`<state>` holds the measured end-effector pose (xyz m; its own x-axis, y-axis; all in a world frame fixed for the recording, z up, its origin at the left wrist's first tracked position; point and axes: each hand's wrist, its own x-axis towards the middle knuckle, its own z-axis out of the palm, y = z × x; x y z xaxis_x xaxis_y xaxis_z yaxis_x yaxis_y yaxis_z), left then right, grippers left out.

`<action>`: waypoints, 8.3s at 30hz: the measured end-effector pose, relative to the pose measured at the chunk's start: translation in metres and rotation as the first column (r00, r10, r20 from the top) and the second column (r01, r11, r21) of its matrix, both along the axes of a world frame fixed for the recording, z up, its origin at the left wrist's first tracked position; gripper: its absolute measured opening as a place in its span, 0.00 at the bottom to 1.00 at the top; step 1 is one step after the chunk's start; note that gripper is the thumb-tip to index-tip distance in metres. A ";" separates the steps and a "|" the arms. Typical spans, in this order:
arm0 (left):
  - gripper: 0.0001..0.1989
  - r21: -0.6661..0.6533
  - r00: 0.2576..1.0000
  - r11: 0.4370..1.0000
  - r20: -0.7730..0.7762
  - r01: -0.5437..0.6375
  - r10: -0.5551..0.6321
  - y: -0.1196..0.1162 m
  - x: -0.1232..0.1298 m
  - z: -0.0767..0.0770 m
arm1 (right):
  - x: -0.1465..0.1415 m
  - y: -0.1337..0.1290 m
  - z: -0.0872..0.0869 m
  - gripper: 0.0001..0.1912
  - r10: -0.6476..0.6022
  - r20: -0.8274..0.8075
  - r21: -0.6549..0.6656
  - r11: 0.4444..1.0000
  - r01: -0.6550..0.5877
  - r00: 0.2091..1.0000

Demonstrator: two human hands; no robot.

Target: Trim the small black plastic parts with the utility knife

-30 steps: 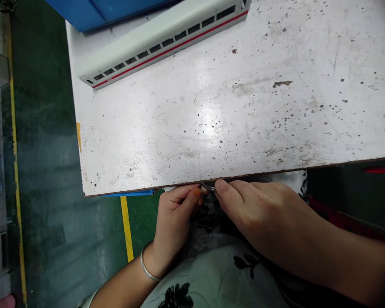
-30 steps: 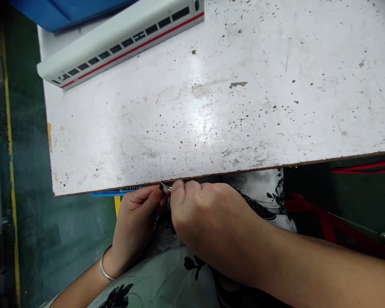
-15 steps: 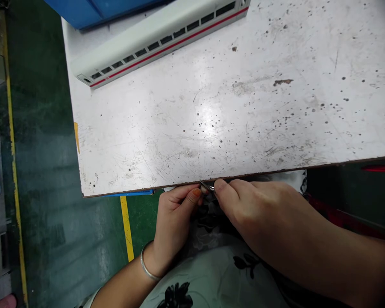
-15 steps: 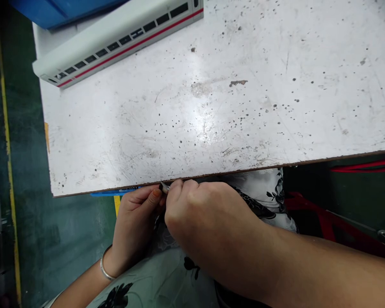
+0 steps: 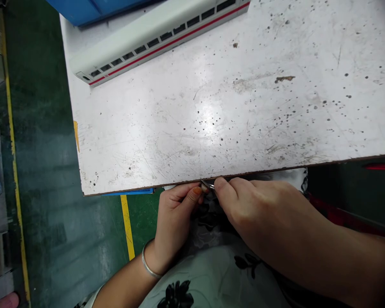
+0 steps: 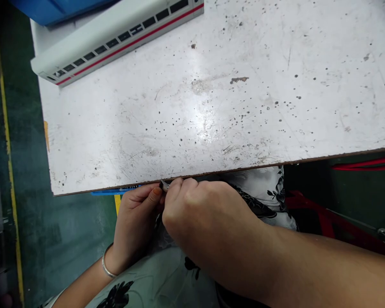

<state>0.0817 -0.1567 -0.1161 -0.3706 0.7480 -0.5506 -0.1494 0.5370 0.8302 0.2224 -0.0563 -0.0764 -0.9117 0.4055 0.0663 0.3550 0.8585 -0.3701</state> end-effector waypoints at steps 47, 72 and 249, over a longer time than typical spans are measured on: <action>0.18 -0.010 0.996 1.000 0.081 -0.028 0.028 0.000 -0.001 -0.002 | 0.002 -0.003 -0.004 0.11 0.037 0.057 0.092 0.995 -0.042 0.998; 0.15 0.032 0.852 0.996 0.517 0.077 -0.083 -0.002 -0.012 0.047 | 0.020 0.002 -0.016 0.11 -0.155 -0.217 -0.313 0.946 0.082 0.964; 0.05 0.443 0.722 0.702 -0.676 0.558 -0.148 0.022 0.006 0.081 | 0.027 0.018 0.010 0.16 -0.050 -0.513 -0.024 0.999 0.044 0.857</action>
